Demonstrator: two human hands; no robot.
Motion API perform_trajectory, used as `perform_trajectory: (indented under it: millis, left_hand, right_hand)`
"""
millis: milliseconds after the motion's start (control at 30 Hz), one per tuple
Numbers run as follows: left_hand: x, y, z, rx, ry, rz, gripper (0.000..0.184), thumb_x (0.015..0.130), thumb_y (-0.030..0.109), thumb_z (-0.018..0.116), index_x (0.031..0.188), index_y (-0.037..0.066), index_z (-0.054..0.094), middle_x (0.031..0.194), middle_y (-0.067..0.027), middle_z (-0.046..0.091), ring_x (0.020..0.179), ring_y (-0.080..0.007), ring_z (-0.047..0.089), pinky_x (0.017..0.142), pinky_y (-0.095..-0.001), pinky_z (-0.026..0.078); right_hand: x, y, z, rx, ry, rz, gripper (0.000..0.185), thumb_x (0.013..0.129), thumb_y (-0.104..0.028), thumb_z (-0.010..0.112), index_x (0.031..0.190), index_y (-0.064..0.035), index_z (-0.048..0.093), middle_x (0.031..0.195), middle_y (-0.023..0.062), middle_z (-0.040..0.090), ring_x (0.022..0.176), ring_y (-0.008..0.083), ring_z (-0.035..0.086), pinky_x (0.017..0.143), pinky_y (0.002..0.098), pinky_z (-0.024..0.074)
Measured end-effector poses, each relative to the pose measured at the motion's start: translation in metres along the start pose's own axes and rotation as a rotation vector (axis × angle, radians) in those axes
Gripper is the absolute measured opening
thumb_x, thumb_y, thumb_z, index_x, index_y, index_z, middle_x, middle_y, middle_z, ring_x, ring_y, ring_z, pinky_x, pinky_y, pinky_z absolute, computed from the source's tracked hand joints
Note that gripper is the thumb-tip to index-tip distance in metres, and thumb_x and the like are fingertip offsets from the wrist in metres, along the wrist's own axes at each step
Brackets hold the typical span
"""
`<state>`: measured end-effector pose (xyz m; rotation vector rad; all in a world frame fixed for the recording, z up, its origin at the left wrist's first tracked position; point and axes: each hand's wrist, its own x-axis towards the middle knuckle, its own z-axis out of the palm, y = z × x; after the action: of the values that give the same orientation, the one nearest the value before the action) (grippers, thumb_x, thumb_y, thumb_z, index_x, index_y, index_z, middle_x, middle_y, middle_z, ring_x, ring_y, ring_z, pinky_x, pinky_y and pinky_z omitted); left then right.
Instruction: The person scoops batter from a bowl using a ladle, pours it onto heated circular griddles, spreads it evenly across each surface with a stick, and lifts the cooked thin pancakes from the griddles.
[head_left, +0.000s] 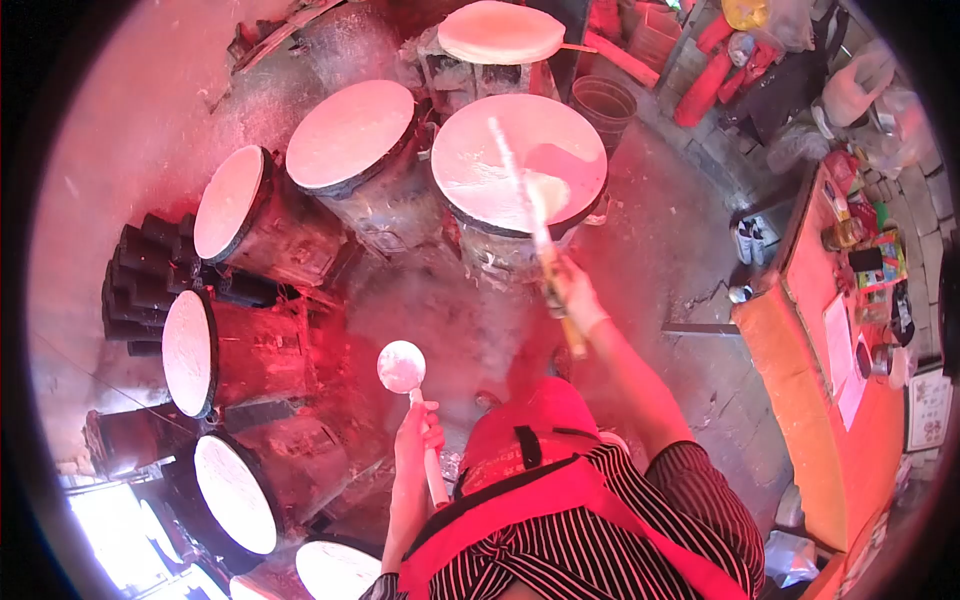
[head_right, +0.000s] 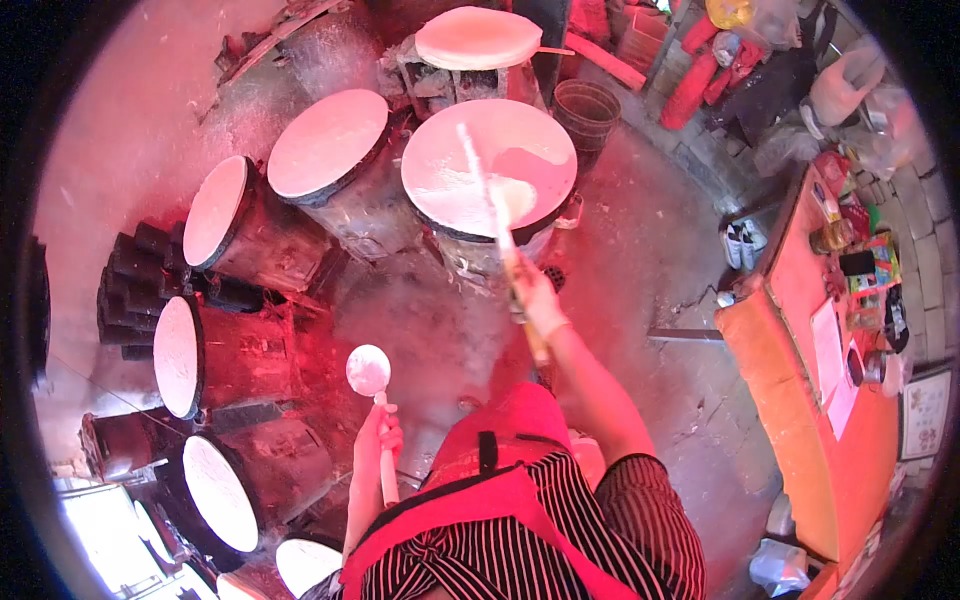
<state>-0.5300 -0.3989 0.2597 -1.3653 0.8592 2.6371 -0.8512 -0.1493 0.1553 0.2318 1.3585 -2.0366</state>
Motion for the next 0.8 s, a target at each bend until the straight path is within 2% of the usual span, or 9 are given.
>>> perform_trajectory:
  millis: [33,67,100,267,367,400,633,733,800]
  left_hand:
    - [-0.002,-0.005,0.015,0.046,0.027,0.007,0.025,0.100,0.025,0.053,0.105,0.001,0.058,0.076,0.0000,0.045,0.047,-0.0035,0.032,0.042,-0.0189,0.029]
    - [-0.002,-0.008,0.028,0.094,0.052,0.016,0.020,0.098,0.020,0.054,0.105,0.002,0.058,0.076,0.0002,0.045,0.047,-0.0030,0.032,0.042,-0.0185,0.029]
    - [-0.001,-0.012,0.036,0.086,0.026,0.008,0.020,0.100,0.020,0.053,0.106,0.001,0.057,0.077,-0.0002,0.046,0.048,-0.0031,0.033,0.041,-0.0175,0.029]
    - [0.017,-0.036,0.084,-0.061,-0.096,-0.044,0.022,0.103,0.022,0.051,0.108,0.001,0.056,0.079,-0.0014,0.048,0.051,-0.0031,0.035,0.040,-0.0157,0.028]
    - [0.027,-0.047,0.110,-0.031,-0.115,-0.036,0.027,0.104,0.025,0.050,0.111,-0.001,0.056,0.080,0.0003,0.045,0.052,-0.0025,0.035,0.043,-0.0179,0.029]
    - [0.031,-0.052,0.121,-0.010,-0.110,-0.006,0.028,0.104,0.026,0.050,0.111,0.000,0.056,0.080,0.0002,0.045,0.052,-0.0025,0.035,0.043,-0.0180,0.029]
    - [0.019,-0.072,0.187,0.069,0.044,0.071,0.040,0.105,0.040,0.046,0.113,0.001,0.054,0.078,-0.0006,0.046,0.050,-0.0044,0.034,0.042,-0.0201,0.029]
    - [0.015,-0.066,0.204,0.057,0.092,0.074,0.045,0.104,0.045,0.045,0.113,0.002,0.052,0.075,-0.0002,0.045,0.050,-0.0059,0.036,0.042,-0.0211,0.030]
    - [0.013,-0.054,0.208,0.076,0.047,0.095,0.045,0.104,0.046,0.045,0.111,0.002,0.051,0.073,0.0003,0.044,0.050,-0.0066,0.037,0.043,-0.0214,0.030]
  right_hand:
    - [-0.023,-0.035,-0.003,0.200,0.085,0.220,0.037,0.103,-0.023,0.045,0.138,-0.0328,0.049,0.066,-0.0001,0.052,0.036,0.0119,0.028,0.035,0.0282,0.0242]
    - [-0.025,-0.049,-0.002,0.045,0.146,0.099,0.024,0.098,-0.042,0.044,0.117,-0.0274,0.049,0.061,0.0011,0.051,0.035,0.0131,0.030,0.034,0.0290,0.0243]
    - [-0.024,-0.057,-0.003,-0.107,0.207,-0.024,0.039,0.092,-0.060,0.043,0.095,-0.0220,0.049,0.056,0.0022,0.049,0.035,0.0142,0.032,0.034,0.0298,0.0245]
    - [-0.030,-0.053,0.008,-0.206,-0.133,-0.007,0.031,0.096,-0.048,0.047,0.103,-0.0182,0.054,0.059,0.0027,0.051,0.037,0.0141,0.036,0.035,0.0296,0.0260]
    - [-0.037,-0.067,-0.054,-0.249,-0.210,0.081,0.028,0.103,-0.041,0.046,0.122,-0.0208,0.053,0.063,0.0033,0.055,0.039,0.0107,0.036,0.036,0.0279,0.0234]
    - [-0.032,-0.093,-0.081,-0.071,-0.162,0.297,0.033,0.104,-0.029,0.050,0.136,-0.0256,0.047,0.066,0.0025,0.056,0.040,0.0089,0.035,0.036,0.0266,0.0218]
    - [0.032,-0.198,-0.113,-0.529,-0.018,-0.120,0.047,0.103,-0.032,0.047,0.149,-0.0264,0.039,0.065,-0.0039,0.049,0.043,0.0062,0.035,0.038,0.0244,0.0243]
    - [0.075,-0.166,-0.080,-1.144,0.139,-0.535,0.041,0.103,-0.026,0.049,0.143,-0.0214,0.051,0.082,0.0050,0.063,0.076,0.0167,0.061,0.069,0.0293,0.0511]
    - [0.062,-0.166,-0.067,-1.214,-0.017,-0.537,0.043,0.101,-0.029,0.053,0.142,-0.0177,0.051,0.111,0.0128,0.064,0.099,0.0171,0.062,0.088,0.0313,0.0475]
